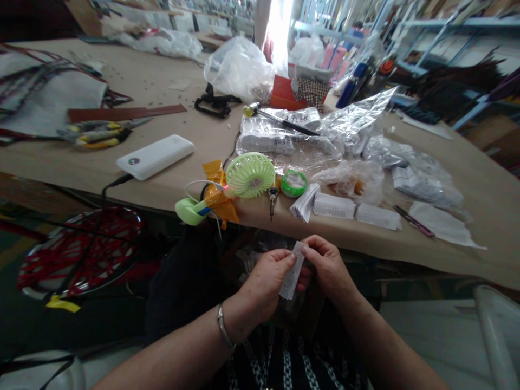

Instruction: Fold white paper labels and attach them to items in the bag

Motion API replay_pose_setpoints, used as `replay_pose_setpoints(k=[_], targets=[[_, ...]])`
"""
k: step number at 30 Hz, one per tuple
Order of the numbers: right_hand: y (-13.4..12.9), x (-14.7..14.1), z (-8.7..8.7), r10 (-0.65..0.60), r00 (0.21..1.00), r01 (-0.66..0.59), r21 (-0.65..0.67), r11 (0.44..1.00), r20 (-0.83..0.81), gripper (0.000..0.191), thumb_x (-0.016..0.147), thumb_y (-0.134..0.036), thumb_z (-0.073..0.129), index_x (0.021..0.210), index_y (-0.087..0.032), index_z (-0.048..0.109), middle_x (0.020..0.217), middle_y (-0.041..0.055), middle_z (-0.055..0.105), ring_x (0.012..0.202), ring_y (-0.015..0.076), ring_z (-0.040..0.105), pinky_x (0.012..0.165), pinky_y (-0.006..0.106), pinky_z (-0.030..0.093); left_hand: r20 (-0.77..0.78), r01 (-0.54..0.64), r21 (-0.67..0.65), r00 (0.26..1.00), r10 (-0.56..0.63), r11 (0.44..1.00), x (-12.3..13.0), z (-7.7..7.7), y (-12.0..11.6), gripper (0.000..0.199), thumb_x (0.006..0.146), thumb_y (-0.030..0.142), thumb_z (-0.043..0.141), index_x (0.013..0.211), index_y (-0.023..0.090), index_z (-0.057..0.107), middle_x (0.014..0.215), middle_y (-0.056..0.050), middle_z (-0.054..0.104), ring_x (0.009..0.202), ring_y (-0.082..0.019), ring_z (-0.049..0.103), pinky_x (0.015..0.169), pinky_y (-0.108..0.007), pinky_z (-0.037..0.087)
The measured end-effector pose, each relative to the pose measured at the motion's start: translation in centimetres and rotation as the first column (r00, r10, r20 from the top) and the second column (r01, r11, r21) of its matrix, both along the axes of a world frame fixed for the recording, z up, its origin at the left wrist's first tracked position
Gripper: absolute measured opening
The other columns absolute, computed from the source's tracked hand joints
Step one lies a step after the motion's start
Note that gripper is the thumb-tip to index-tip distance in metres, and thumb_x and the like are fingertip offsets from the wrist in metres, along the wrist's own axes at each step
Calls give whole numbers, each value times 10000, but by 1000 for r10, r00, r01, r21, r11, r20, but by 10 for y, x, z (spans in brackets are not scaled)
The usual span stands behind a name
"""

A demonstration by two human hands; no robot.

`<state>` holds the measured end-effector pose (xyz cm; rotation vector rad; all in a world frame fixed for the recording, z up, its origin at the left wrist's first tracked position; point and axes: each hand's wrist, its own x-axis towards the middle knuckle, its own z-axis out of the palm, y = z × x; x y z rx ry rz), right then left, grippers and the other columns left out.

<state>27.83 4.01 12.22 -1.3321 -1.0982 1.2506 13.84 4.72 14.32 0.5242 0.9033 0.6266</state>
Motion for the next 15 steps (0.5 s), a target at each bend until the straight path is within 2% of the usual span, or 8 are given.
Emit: replay_pose_setpoints(k=[5, 8, 11, 13, 15], targets=[[-3, -9, 3, -3, 999, 2, -34, 999, -33, 159, 741, -304, 617, 721, -165, 543, 627, -36, 515, 539, 82, 442, 510, 190, 374, 142, 172, -29, 976, -166, 985, -10, -2, 2, 184, 770, 286, 585, 814, 108, 597, 679, -63, 626, 483, -115, 572, 505, -250, 459], [-5, -11, 3, 19, 999, -20, -49, 999, -31, 165, 741, -315, 618, 731, -164, 554, 618, -37, 519, 527, 79, 445, 494, 183, 371, 262, 244, -59, 939, -221, 968, -16, -6, 4, 169, 758, 278, 600, 800, 114, 589, 689, -55, 615, 523, -130, 595, 531, -260, 469], [-6, -10, 1, 51, 997, -55, -63, 997, -62, 160, 750, -319, 619, 753, -168, 566, 617, -46, 525, 513, 67, 449, 495, 171, 375, 300, 286, -64, 919, -255, 956, -21, -8, 5, 160, 755, 276, 605, 811, 129, 577, 665, -31, 595, 533, -139, 604, 541, -266, 476], [-6, -9, 0, 81, 989, -90, -64, 994, -125, 159, 748, -318, 628, 806, -178, 582, 669, -40, 555, 547, 69, 486, 526, 169, 402, 293, 290, -59, 920, -261, 955, -23, -8, 5, 154, 757, 272, 602, 830, 139, 571, 647, -13, 576, 533, -136, 601, 535, -259, 473], [-5, -7, -1, 149, 964, -166, -61, 984, -220, 245, 725, -318, 650, 931, -200, 592, 827, -6, 610, 660, 97, 557, 601, 193, 452, 291, 298, -43, 917, -274, 954, -24, -7, 5, 156, 760, 278, 597, 832, 142, 568, 642, -6, 561, 530, -130, 592, 521, -247, 463]])
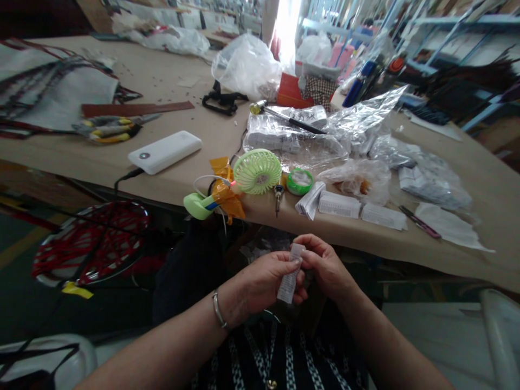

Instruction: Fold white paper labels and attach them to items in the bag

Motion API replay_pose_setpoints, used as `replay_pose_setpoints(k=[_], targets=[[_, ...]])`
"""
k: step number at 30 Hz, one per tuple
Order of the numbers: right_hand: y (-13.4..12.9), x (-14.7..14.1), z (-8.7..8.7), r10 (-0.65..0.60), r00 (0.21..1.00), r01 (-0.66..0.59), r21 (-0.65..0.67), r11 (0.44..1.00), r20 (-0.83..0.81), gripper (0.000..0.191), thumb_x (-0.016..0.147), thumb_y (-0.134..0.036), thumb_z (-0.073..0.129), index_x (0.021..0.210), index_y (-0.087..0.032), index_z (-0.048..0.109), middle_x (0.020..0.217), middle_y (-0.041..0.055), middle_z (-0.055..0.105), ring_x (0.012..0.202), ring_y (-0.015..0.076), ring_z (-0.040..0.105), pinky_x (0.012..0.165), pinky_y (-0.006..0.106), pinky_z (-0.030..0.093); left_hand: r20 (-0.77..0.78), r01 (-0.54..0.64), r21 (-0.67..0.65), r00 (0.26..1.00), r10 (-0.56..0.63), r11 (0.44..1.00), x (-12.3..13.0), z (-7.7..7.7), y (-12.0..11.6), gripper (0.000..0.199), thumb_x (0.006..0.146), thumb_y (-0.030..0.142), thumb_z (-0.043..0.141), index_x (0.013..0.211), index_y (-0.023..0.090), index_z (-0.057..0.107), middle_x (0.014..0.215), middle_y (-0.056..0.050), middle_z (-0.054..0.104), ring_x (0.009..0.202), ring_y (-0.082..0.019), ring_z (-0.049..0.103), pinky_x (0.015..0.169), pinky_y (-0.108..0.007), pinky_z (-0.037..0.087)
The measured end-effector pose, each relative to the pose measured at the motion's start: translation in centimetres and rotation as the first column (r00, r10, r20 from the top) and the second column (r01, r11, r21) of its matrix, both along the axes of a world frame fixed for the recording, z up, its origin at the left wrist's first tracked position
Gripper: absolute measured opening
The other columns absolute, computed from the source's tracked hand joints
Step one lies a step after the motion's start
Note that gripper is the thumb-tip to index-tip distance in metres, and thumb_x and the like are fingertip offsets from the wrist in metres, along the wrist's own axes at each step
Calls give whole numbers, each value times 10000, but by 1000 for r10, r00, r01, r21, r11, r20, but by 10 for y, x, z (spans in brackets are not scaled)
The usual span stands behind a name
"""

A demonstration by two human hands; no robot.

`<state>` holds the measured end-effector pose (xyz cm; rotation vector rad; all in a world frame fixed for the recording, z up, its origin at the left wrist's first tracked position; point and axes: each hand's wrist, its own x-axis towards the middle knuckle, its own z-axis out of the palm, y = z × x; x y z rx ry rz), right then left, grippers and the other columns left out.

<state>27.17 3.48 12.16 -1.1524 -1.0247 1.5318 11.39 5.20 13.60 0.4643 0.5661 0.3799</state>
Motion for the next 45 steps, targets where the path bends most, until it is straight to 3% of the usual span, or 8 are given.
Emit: replay_pose_setpoints(k=[6, 14, 17, 20, 24, 30, 38, 45], targets=[[6, 5, 5, 373, 914, -376, 11, 927, -162, 538, 597, -462, 725, 1041, -182, 607, 1151, 105, 579, 989, 247, 582, 837, 394, 474, 41, 132, 55, 990, -134, 990, -3, 3, -4, 188, 757, 315, 593, 811, 138, 563, 650, -21, 561, 532, -127, 577, 522, -248, 451], [5, 0, -4, 370, 911, -365, 61, 929, -184, 404, 623, -525, 700, 751, -166, 567, 1156, 128, 573, 1038, 270, 569, 862, 439, 465, 26, 132, 47, 991, -133, 990, -2, 0, -9, 156, 789, 306, 553, 822, 155, 534, 623, -5, 537, 493, -118, 557, 489, -234, 420], [2, -1, -3, 303, 949, -294, 100, 951, -89, 408, 712, -520, 622, 948, -191, 574, 1144, 106, 575, 1021, 245, 573, 849, 423, 478, 20, 96, 31, 995, -96, 995, -3, 1, -8, 169, 779, 316, 569, 814, 152, 541, 605, 4, 523, 486, -110, 546, 485, -226, 408], [-1, 1, 3, 113, 967, -164, 220, 962, 227, 380, 798, -422, 559, 1123, -227, 532, 1116, 77, 578, 967, 206, 581, 850, 378, 477, -8, 43, 29, 999, -43, 999, -5, 3, -6, 175, 769, 318, 583, 792, 148, 546, 593, 9, 516, 485, -102, 541, 474, -210, 399], [-5, 3, 11, -131, 779, -220, 462, 859, 613, 326, 826, -317, 537, 1134, -209, 548, 1151, 90, 539, 1071, 225, 512, 934, 370, 418, -62, 9, 45, 998, -7, 999, -7, 4, -4, 180, 769, 317, 582, 756, 142, 541, 582, 1, 529, 483, -105, 550, 457, -200, 396], [-6, -3, 9, -198, 659, -292, 489, 822, 726, 295, 864, -276, 480, 1142, -197, 539, 1121, 99, 540, 1051, 221, 515, 907, 376, 435, -106, -16, 51, 994, 22, 999, -8, 3, -3, 193, 764, 324, 584, 775, 135, 547, 562, -12, 554, 483, -111, 558, 456, -199, 401], [-3, -14, 7, -143, 735, -228, 439, 869, 663, 337, 844, -248, 497, 1179, -219, 506, 1112, 71, 568, 1032, 205, 535, 915, 354, 418, -78, -61, 67, 995, 67, 996, -14, -2, -1, 209, 742, 331, 597, 748, 137, 520, 562, 18, 516, 476, -97, 534, 456, -201, 397], [11, -26, 10, -39, 952, -18, 180, 984, 304, 150, 794, -319, 578, 858, -185, 561, 730, -18, 580, 634, 107, 545, 595, 208, 447, -82, -138, 128, 985, 150, 982, -22, -2, 2, 213, 760, 347, 574, 744, 141, 525, 579, 22, 510, 484, -99, 533, 467, -212, 393]])
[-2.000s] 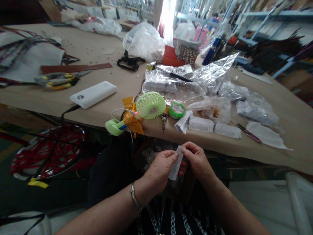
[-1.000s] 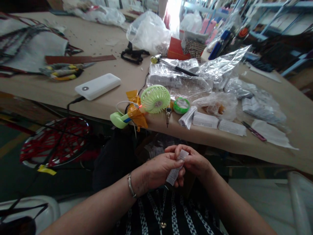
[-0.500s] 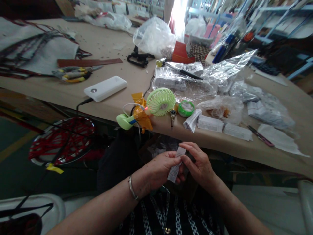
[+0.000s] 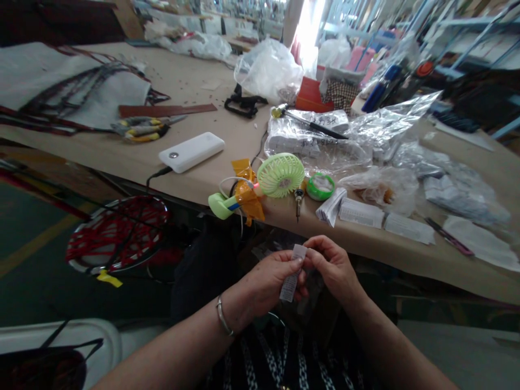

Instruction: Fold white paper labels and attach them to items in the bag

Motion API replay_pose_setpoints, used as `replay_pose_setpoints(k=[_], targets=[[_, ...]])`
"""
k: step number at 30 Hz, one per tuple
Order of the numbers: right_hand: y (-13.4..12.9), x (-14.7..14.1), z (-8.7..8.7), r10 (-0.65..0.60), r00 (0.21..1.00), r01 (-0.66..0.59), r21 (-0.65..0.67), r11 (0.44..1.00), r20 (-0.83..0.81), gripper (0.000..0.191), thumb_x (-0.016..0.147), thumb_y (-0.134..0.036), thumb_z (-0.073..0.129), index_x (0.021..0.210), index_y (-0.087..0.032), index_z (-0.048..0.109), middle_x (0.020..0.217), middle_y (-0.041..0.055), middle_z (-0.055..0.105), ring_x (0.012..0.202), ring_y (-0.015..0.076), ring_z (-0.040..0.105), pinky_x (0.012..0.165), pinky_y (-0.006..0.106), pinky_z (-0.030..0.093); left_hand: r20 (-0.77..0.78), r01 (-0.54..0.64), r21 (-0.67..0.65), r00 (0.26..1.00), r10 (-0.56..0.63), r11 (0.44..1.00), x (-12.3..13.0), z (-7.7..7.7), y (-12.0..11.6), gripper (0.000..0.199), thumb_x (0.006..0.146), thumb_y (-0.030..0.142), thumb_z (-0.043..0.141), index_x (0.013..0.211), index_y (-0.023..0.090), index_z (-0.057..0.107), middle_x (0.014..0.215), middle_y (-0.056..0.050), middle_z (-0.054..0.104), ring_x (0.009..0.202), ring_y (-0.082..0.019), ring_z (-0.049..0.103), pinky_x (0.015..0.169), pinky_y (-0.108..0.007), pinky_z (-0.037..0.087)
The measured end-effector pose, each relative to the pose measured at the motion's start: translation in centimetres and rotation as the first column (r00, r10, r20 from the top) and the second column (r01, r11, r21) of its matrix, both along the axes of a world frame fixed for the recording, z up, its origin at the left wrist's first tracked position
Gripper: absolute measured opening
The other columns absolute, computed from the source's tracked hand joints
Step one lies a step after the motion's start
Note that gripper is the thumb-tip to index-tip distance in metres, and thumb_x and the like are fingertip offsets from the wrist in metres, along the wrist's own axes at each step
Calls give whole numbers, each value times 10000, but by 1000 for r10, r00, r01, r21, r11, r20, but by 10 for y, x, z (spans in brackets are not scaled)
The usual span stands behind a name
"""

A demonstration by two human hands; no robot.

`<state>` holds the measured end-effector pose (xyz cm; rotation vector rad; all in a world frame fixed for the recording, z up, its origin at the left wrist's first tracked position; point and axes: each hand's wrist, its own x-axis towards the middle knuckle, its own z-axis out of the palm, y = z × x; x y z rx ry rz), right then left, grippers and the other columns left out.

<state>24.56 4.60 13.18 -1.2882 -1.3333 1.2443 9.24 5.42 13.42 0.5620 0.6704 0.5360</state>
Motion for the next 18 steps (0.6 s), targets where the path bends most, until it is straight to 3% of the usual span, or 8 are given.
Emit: replay_pose_setpoints(k=[6, 9, 11, 14, 18], targets=[[12, -8, 0, 4, 1000, -5, -75, 997, -6, 136, 772, -297, 578, 772, -161, 564, 586, -40, 541, 509, 87, 499, 497, 192, 404, -84, -39, 67, 995, 44, 997, -3, 1, 4, 263, 758, 384, 563, 669, 141, 516, 553, 15, 514, 473, -89, 500, 474, -208, 381], [18, -12, 1, -21, 1000, 21, -60, 998, -3, 127, 757, -288, 578, 741, -164, 557, 560, -47, 523, 477, 80, 472, 473, 189, 392, -161, -53, 190, 983, 84, 980, -3, 2, 8, 262, 784, 364, 518, 654, 137, 534, 554, 11, 522, 498, -90, 491, 511, -216, 385], [22, -14, 2, -44, 999, 44, -24, 999, -1, 118, 751, -281, 574, 728, -168, 552, 574, -46, 523, 492, 82, 473, 481, 188, 394, -231, -66, 343, 961, 152, 937, -3, 3, 13, 220, 780, 310, 519, 667, 128, 567, 580, 8, 537, 546, -92, 487, 550, -214, 379], [28, -15, 2, -84, 994, 81, 59, 995, 68, 105, 745, -268, 565, 717, -168, 556, 601, -40, 518, 539, 88, 476, 509, 186, 394, -344, -64, 556, 890, 300, 829, -3, 1, 22, 151, 761, 235, 531, 749, 121, 629, 667, -4, 583, 634, -105, 494, 595, -215, 377], [36, -15, 2, -140, 968, 110, 153, 982, 206, 104, 746, -257, 550, 704, -163, 561, 615, -33, 509, 562, 91, 451, 528, 189, 378, -415, -13, 722, 792, 448, 692, -3, 0, 33, 186, 792, 245, 502, 785, 138, 654, 694, -7, 609, 660, -116, 515, 614, -219, 391]])
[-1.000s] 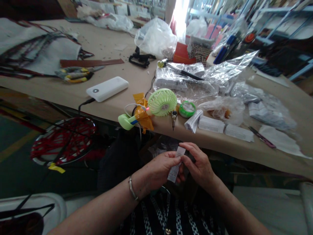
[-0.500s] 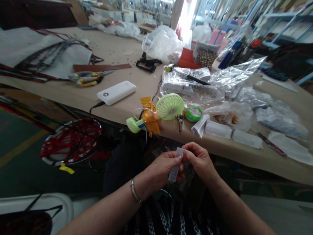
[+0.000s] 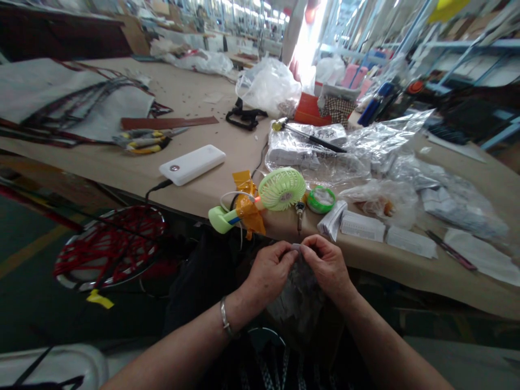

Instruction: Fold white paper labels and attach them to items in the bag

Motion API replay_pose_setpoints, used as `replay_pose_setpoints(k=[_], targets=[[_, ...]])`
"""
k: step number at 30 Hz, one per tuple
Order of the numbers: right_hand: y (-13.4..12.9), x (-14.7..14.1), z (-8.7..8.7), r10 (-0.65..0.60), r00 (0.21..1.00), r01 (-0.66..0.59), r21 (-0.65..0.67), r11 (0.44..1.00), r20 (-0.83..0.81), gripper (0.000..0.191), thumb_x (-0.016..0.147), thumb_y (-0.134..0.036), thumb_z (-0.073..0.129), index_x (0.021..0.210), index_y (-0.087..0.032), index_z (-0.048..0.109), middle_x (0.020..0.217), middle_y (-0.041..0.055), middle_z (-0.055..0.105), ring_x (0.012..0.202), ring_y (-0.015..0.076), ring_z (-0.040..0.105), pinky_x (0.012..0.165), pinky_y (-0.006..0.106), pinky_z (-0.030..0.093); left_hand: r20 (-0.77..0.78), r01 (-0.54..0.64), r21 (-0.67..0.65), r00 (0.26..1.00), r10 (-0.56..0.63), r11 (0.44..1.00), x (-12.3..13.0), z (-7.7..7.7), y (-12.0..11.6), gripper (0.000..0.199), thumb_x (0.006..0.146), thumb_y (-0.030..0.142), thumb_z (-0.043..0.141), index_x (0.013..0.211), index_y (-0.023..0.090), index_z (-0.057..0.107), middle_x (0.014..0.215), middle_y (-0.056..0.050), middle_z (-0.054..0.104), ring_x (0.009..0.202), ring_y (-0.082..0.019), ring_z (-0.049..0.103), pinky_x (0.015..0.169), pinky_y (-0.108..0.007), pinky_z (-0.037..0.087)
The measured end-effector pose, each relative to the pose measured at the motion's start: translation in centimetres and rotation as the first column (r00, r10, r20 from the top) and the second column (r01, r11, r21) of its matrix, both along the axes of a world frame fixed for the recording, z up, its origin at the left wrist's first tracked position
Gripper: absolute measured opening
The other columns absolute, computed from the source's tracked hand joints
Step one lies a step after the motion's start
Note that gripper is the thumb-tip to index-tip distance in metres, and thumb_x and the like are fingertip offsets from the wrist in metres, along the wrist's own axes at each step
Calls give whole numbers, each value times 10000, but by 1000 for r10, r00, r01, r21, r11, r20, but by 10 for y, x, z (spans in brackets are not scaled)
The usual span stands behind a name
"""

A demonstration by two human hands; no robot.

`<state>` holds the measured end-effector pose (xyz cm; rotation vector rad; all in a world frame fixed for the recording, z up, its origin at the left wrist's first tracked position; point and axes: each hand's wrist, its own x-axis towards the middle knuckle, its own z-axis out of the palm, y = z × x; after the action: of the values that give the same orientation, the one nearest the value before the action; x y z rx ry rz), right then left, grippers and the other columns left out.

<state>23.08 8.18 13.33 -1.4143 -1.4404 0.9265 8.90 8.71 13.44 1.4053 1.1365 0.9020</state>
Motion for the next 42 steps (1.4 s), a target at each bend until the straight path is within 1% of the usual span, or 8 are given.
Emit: replay_pose_setpoints(k=[3, 6, 11, 26, 34, 37, 39, 42], targets=[[4, 0, -1, -17, 999, 15, 29, 999, 38, 115, 756, -263, 542, 707, -162, 566, 618, -28, 514, 572, 96, 453, 538, 193, 381, -56, -23, 116, 998, 30, 993, 0, 1, 6, 189, 810, 252, 492, 758, 151, 643, 667, 8, 601, 627, -103, 514, 590, -202, 389], [7, -1, -1, -21, 998, 18, 52, 998, 51, 119, 766, -267, 536, 717, -163, 568, 624, -24, 523, 576, 100, 463, 540, 195, 386, -87, -17, 197, 996, 35, 980, 0, 0, 10, 199, 829, 252, 470, 759, 158, 631, 668, 14, 601, 616, -95, 521, 586, -194, 390], [9, 0, -3, -43, 994, 34, 87, 996, 101, 105, 773, -254, 531, 729, -166, 568, 637, -23, 535, 585, 101, 474, 560, 199, 392, -132, 4, 248, 991, 30, 969, 1, -4, 14, 224, 849, 261, 440, 769, 160, 623, 652, 15, 590, 600, -92, 517, 565, -194, 378], [11, 0, -1, -52, 990, 35, 125, 992, 135, 101, 792, -242, 505, 729, -178, 551, 627, -26, 512, 578, 102, 463, 559, 206, 383, -126, -12, 234, 991, 43, 972, 3, -2, 19, 237, 834, 264, 444, 712, 160, 619, 613, 24, 552, 580, -89, 480, 548, -188, 349], [13, -1, -4, -83, 991, 68, 144, 987, 101, 103, 794, -249, 528, 722, -180, 554, 616, -38, 508, 574, 99, 457, 549, 199, 374, -142, -11, 230, 989, 45, 973, 4, -1, 22, 244, 836, 264, 436, 727, 155, 625, 641, 11, 566, 608, -97, 490, 574, -200, 358], [5, 0, -4, -50, 998, 45, 102, 994, 48, 123, 802, -294, 548, 784, -178, 585, 667, -19, 563, 605, 112, 504, 572, 207, 407, -111, -5, 205, 993, 28, 979, 2, 2, 16, 239, 833, 271, 443, 723, 158, 623, 639, 12, 565, 604, -98, 489, 575, -197, 363], [-6, 5, -2, -13, 998, 9, 73, 997, 53, 148, 806, -317, 559, 852, -182, 599, 711, -5, 600, 626, 124, 536, 588, 216, 431, -86, 1, 176, 996, 14, 984, 0, 2, 10, 235, 830, 273, 450, 717, 160, 622, 630, 14, 565, 597, -98, 487, 566, -195, 363], [-23, 20, 4, 24, 976, -52, 125, 991, 214, 105, 824, -288, 550, 831, -196, 600, 707, -3, 605, 622, 127, 549, 594, 224, 443, -84, 2, 123, 996, 9, 992, -2, -4, 1, 239, 823, 287, 462, 707, 166, 631, 621, 11, 576, 593, -107, 496, 563, -199, 371]])
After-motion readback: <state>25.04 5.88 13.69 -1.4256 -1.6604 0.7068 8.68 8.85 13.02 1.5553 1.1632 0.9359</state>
